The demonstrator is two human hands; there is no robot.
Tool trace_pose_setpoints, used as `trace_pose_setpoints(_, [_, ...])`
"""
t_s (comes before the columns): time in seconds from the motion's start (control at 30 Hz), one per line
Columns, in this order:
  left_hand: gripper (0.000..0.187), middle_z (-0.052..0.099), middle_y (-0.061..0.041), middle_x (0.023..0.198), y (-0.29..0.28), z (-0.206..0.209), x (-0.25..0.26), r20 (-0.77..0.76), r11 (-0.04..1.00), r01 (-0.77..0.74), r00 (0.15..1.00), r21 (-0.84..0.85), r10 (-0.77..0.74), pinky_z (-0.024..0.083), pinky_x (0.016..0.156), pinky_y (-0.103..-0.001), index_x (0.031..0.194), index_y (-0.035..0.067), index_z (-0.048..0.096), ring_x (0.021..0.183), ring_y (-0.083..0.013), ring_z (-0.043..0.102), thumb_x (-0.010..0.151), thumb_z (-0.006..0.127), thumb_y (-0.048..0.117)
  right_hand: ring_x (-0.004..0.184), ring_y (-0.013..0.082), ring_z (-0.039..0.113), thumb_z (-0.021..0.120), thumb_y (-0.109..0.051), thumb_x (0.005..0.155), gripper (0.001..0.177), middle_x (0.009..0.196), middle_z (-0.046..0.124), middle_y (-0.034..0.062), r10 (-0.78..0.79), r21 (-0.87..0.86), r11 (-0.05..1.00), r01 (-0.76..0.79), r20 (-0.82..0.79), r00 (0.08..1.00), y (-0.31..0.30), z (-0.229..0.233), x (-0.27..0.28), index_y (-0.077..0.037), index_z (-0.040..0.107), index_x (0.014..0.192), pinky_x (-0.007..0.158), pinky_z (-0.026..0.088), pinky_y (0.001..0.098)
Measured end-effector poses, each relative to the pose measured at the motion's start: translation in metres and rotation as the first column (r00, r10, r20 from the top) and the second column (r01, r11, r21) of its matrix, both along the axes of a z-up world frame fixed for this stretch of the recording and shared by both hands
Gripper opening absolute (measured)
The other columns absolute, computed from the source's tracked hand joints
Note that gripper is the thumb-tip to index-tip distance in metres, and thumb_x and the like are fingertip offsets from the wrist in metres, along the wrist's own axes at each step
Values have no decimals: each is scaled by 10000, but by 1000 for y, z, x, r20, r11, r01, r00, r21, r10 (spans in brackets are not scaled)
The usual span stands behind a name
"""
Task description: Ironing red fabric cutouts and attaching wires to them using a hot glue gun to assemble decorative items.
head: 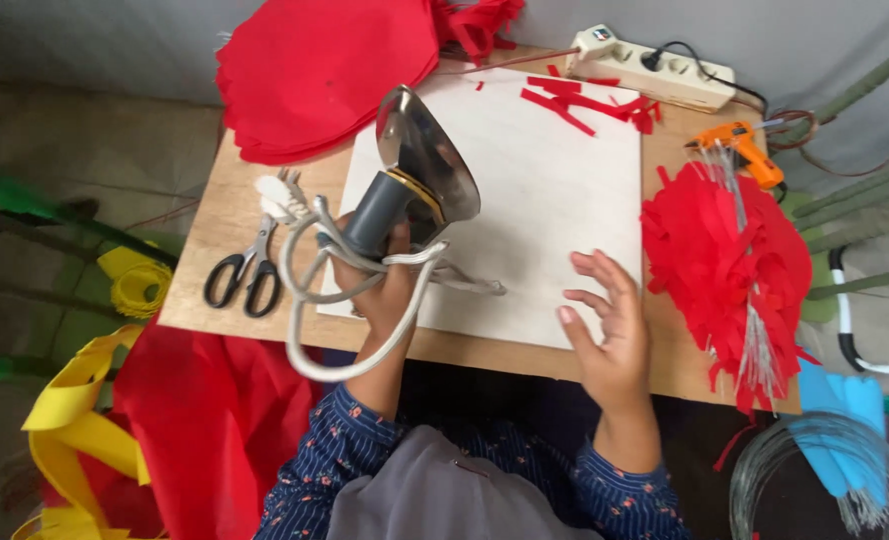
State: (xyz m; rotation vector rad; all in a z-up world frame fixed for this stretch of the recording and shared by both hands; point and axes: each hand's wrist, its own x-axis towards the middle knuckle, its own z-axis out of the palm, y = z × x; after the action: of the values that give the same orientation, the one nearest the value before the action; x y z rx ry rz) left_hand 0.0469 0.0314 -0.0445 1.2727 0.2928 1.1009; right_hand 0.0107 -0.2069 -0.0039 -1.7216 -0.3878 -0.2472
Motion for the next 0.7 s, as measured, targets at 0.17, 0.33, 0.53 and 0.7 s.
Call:
trace_pose_setpoints(0.17, [318,681,-117,1035,50,22,-39,89,998,-64,994,-7,65,558,961,-402,1167,81,648,980,-199,675,884,781,17,1310,341,524,633,111,879,708,1398,544,263,-46,37,998,45,40,998,-12,3,-3,51,351,1525,967,550,414])
trace_pose_setpoints(0.33, [400,622,-150,1163,128,15,-90,56,934,-294,956,202,288,539,1027,-440,1260,57,569,1090,-263,646,938,800,2,1309,322,519,618,118,884,738,1410,534,266,-78,46,996,77,24,997,-31,-7,-1,35,317,1553,964,553,405])
trace_pose_setpoints(0.53, [562,518,-204,1382,234,-3,-181,98,603,-588,755,539,648,502,1139,-508,1421,22,431,1278,-375,587,1031,833,-29,1319,352,522,550,94,981,603,1424,512,312,-168,-17,986,168,-15,986,-35,-5,-2,-4,330,1533,1011,534,426])
trace_pose_setpoints(0.7, [692,436,-242,1547,303,-23,-213,197,235,-642,526,730,827,469,1223,-559,1541,2,327,1419,-459,535,1100,856,-58,1356,366,517,522,157,1013,607,1418,511,342,-185,-7,983,185,-16,983,-29,-6,11,8,322,1566,998,536,450])
